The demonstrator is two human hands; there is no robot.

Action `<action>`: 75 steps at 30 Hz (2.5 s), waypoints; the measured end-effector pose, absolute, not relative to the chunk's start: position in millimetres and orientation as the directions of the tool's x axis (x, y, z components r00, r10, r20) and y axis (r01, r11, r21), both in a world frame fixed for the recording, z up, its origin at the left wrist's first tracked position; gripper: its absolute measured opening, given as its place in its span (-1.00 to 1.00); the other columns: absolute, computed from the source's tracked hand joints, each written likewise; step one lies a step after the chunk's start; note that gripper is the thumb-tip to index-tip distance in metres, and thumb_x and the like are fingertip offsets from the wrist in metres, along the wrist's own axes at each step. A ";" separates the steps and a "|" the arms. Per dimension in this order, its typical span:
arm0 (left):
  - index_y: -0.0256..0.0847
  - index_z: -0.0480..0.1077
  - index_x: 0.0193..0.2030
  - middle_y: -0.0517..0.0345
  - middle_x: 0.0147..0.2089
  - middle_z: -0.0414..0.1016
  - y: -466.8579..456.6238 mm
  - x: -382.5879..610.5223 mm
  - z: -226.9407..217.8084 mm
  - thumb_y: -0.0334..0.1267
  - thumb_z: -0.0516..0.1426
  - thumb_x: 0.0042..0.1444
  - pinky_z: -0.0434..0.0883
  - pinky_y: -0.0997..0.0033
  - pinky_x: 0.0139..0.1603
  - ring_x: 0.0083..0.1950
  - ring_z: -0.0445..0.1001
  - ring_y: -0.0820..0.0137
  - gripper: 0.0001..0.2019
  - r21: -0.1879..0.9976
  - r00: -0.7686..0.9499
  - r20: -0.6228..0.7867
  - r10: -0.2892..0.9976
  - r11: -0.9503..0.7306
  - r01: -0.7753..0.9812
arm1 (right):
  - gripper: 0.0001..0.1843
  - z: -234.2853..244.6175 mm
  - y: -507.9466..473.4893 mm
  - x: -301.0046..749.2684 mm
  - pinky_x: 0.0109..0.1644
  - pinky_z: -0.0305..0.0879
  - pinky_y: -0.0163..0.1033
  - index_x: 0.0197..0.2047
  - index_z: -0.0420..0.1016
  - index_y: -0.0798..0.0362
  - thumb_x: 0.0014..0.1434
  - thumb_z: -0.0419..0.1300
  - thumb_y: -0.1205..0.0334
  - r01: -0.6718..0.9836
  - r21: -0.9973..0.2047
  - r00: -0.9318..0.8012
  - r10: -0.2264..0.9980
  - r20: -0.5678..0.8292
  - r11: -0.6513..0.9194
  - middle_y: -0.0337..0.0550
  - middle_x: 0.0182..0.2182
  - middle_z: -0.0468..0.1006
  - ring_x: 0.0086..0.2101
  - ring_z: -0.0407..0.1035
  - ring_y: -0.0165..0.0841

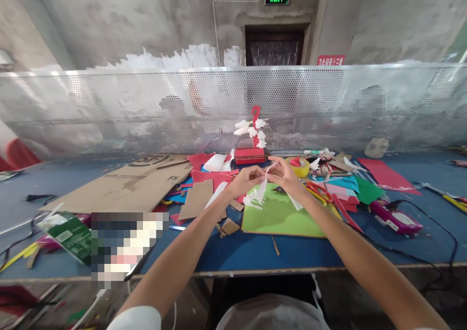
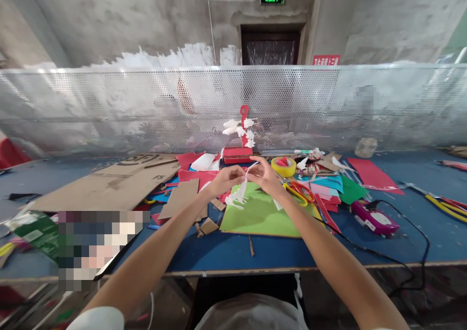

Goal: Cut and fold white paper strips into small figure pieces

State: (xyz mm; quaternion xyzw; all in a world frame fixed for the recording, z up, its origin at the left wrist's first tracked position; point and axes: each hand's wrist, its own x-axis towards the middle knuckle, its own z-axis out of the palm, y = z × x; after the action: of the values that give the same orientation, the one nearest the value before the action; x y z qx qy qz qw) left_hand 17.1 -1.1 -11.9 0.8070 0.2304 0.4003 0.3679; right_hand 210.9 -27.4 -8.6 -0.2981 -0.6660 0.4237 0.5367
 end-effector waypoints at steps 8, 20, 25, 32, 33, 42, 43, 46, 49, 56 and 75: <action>-0.31 0.39 -0.22 0.14 -0.34 0.43 -7.0 16.1 -6.0 -0.11 0.11 0.19 0.26 0.50 -0.32 -0.36 0.33 0.50 -0.74 0.799 0.600 0.441 0.668 -0.596 0.076 | -0.36 -3.9 -31.2 209.5 -0.22 0.44 -0.17 0.13 0.26 -0.05 -0.02 0.34 0.20 -0.058 -0.874 -0.195 0.853 0.484 0.483 -0.23 -0.36 0.48 -0.38 0.42 -0.34; -0.28 0.32 -0.30 0.21 -0.39 0.32 -8.5 13.9 -3.9 -0.16 0.08 0.19 0.25 0.50 -0.32 -0.38 0.27 0.51 -0.81 0.760 0.636 0.402 0.659 -0.627 0.170 | -0.29 -0.9 -30.9 213.8 -0.27 0.42 -0.22 0.17 0.23 -0.03 -0.04 0.36 0.20 -0.043 -0.889 -0.266 0.853 0.449 0.455 -0.24 -0.36 0.50 -0.39 0.43 -0.36; -0.28 0.33 -0.28 0.22 -0.40 0.32 -12.7 13.5 0.3 -0.13 0.09 0.19 0.25 0.50 -0.34 -0.39 0.28 0.52 -0.78 0.778 0.636 0.393 0.664 -0.608 0.155 | -0.28 -0.1 -31.7 213.3 -0.24 0.43 -0.21 0.15 0.25 -0.01 -0.07 0.39 0.21 -0.045 -0.897 -0.264 0.861 0.436 0.440 -0.23 -0.34 0.50 -0.37 0.44 -0.36; -0.30 0.38 -0.31 0.17 -0.38 0.39 -13.4 12.0 1.5 -0.18 0.12 0.14 0.30 0.47 -0.29 -0.37 0.33 0.50 -0.81 0.775 0.628 0.375 0.682 -0.603 0.191 | -0.31 -5.9 -26.1 213.8 -0.19 0.44 -0.19 0.14 0.25 -0.03 -0.06 0.39 0.22 -0.087 -0.904 -0.281 0.860 0.425 0.418 -0.21 -0.30 0.55 -0.34 0.46 -0.35; -0.30 0.39 -0.31 0.16 -0.38 0.40 -13.4 11.7 1.6 -0.18 0.13 0.13 0.30 0.48 -0.30 -0.37 0.33 0.50 -0.81 0.775 0.632 0.374 0.679 -0.603 0.188 | -0.32 -6.5 -25.4 213.6 -0.19 0.45 -0.18 0.13 0.26 -0.03 -0.06 0.39 0.21 -0.095 -0.905 -0.280 0.861 0.423 0.414 -0.21 -0.29 0.55 -0.33 0.47 -0.35; -0.30 0.38 -0.29 0.18 -0.39 0.39 -15.3 11.1 3.7 -0.10 0.16 0.12 0.27 0.51 -0.35 -0.40 0.31 0.52 -0.75 0.786 0.631 0.369 0.682 -0.591 0.179 | -0.36 -9.3 -21.4 217.1 -0.24 0.46 -0.19 0.09 0.30 0.00 -0.05 0.39 0.18 -0.078 -0.913 -0.294 0.866 0.406 0.401 -0.17 -0.30 0.59 -0.34 0.49 -0.33; -0.30 0.39 -0.29 0.17 -0.39 0.39 -15.5 10.7 3.9 -0.11 0.15 0.13 0.28 0.51 -0.35 -0.39 0.32 0.52 -0.76 0.783 0.633 0.372 0.679 -0.596 0.180 | -0.36 -9.7 -20.8 217.6 -0.25 0.46 -0.20 0.09 0.30 0.00 -0.05 0.40 0.18 -0.079 -0.912 -0.301 0.863 0.406 0.401 -0.17 -0.29 0.59 -0.34 0.49 -0.33; -0.30 0.40 -0.28 0.16 -0.39 0.40 -14.9 9.3 3.5 -0.15 0.13 0.15 0.29 0.51 -0.35 -0.38 0.36 0.50 -0.79 0.771 0.630 0.375 0.680 -0.606 0.195 | -0.38 -10.2 -19.9 218.1 -0.26 0.44 -0.21 0.07 0.31 0.01 -0.04 0.40 0.20 -0.090 -0.912 -0.312 0.858 0.408 0.400 -0.17 -0.29 0.59 -0.34 0.49 -0.34; -0.30 0.41 -0.29 0.16 -0.39 0.41 -13.2 8.5 2.1 -0.16 0.13 0.15 0.29 0.52 -0.36 -0.39 0.36 0.51 -0.79 0.766 0.623 0.367 0.690 -0.604 0.219 | -0.41 -9.0 -21.0 217.5 -0.27 0.44 -0.23 0.05 0.31 0.01 -0.04 0.40 0.20 -0.084 -0.909 -0.311 0.856 0.413 0.408 -0.18 -0.31 0.60 -0.35 0.49 -0.35; -0.30 0.41 -0.31 0.16 -0.39 0.40 -14.0 9.6 3.2 -0.16 0.14 0.10 0.29 0.51 -0.37 -0.41 0.32 0.52 -0.79 0.764 0.619 0.360 0.698 -0.601 0.234 | -0.42 -8.5 -21.8 216.1 -0.23 0.46 -0.18 0.03 0.32 -0.01 -0.06 0.40 0.19 -0.067 -0.906 -0.309 0.855 0.417 0.418 -0.17 -0.28 0.59 -0.32 0.51 -0.31; -0.31 0.42 -0.33 0.14 -0.39 0.48 -9.3 14.0 3.2 -0.13 0.19 0.05 0.40 0.50 -0.31 -0.40 0.40 0.52 -0.76 0.835 0.431 0.439 0.788 -0.535 0.128 | -0.62 -13.7 -20.9 209.3 -0.53 0.26 -0.30 -0.31 0.31 -0.01 -0.02 0.34 -0.04 0.081 -0.846 -0.139 0.846 0.514 0.527 -0.27 -0.49 0.41 -0.55 0.29 -0.43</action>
State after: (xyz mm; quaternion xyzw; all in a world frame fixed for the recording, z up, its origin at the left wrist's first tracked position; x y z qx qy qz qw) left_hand 14.0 -9.3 3.2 0.7577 0.3023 0.4396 0.3758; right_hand 209.3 -20.9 -13.7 -0.3447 -0.6723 0.3430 0.5581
